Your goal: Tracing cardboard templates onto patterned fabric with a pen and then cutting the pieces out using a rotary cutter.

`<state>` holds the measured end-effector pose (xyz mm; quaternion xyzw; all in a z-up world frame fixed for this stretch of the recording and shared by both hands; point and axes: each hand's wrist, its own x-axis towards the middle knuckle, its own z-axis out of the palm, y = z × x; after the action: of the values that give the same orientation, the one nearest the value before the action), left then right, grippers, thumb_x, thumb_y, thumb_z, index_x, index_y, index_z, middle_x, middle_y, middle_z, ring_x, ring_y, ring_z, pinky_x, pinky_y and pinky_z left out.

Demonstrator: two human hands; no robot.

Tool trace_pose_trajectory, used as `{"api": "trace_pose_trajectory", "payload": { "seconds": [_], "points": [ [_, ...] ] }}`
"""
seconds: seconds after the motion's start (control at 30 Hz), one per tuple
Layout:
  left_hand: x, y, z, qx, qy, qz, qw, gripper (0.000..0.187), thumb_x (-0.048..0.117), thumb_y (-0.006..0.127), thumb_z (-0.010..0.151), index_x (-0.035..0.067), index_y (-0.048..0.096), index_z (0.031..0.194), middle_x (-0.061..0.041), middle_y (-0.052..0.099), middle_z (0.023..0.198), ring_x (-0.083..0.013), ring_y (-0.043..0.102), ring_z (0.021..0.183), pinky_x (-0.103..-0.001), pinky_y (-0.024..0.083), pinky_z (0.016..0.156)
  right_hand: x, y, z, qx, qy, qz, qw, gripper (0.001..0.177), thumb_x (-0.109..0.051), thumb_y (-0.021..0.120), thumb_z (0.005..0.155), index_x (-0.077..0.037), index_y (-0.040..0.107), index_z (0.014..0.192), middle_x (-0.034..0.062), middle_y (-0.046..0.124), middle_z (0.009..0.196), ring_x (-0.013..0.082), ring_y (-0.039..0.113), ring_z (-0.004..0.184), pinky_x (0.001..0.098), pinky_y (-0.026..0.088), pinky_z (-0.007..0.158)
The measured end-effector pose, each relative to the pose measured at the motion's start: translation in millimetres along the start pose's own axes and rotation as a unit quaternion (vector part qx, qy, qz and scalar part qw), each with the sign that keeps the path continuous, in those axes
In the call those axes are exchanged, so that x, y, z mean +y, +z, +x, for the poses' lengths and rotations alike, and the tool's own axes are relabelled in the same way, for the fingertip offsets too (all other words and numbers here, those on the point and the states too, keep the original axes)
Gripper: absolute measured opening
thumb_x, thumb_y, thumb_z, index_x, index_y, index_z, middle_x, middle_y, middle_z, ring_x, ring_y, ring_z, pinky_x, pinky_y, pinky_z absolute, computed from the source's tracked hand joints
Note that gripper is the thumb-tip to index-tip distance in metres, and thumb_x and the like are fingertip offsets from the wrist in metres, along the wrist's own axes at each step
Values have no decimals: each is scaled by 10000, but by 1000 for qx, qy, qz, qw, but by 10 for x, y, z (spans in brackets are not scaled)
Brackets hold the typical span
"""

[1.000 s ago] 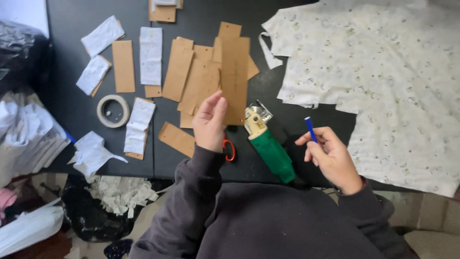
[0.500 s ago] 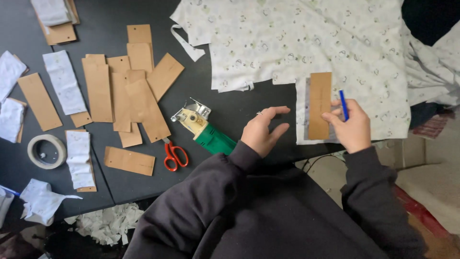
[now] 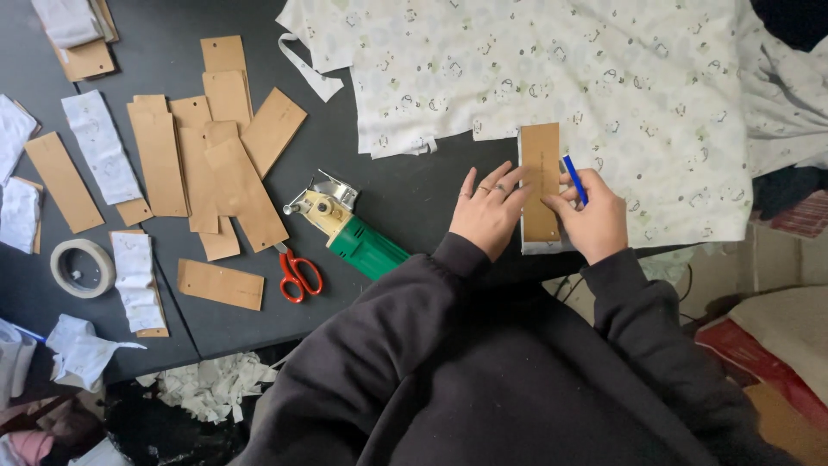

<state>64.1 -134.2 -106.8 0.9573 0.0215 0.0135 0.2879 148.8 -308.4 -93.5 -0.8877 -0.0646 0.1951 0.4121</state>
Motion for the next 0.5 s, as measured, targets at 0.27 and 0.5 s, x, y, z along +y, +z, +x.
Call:
{"api": "trace_pose_trajectory", "payload": {
  "seconds": [0.27, 0.5],
  "points": [
    [64, 87, 17, -7, 68, 66, 996, 474, 116, 569, 937, 150, 586, 1410, -12, 434, 1602, -207, 382, 1519, -664, 262, 1231, 32, 1, -29, -5, -9, 1, 1000, 317, -155, 871, 865, -44, 682, 1093, 12, 694, 755, 74, 556, 605, 254, 466, 579],
    [19, 96, 24, -9, 69, 51, 996, 488, 112, 575, 940, 144, 574, 1427, -22, 409, 1623, -207, 372, 1527, -654, 261, 1239, -1, -12, -1, -15, -2, 8, 1000, 315, -153, 864, 872, -48, 680, 1105, 5, 699, 758, 71, 553, 603, 248, 464, 578]
  ]
}}
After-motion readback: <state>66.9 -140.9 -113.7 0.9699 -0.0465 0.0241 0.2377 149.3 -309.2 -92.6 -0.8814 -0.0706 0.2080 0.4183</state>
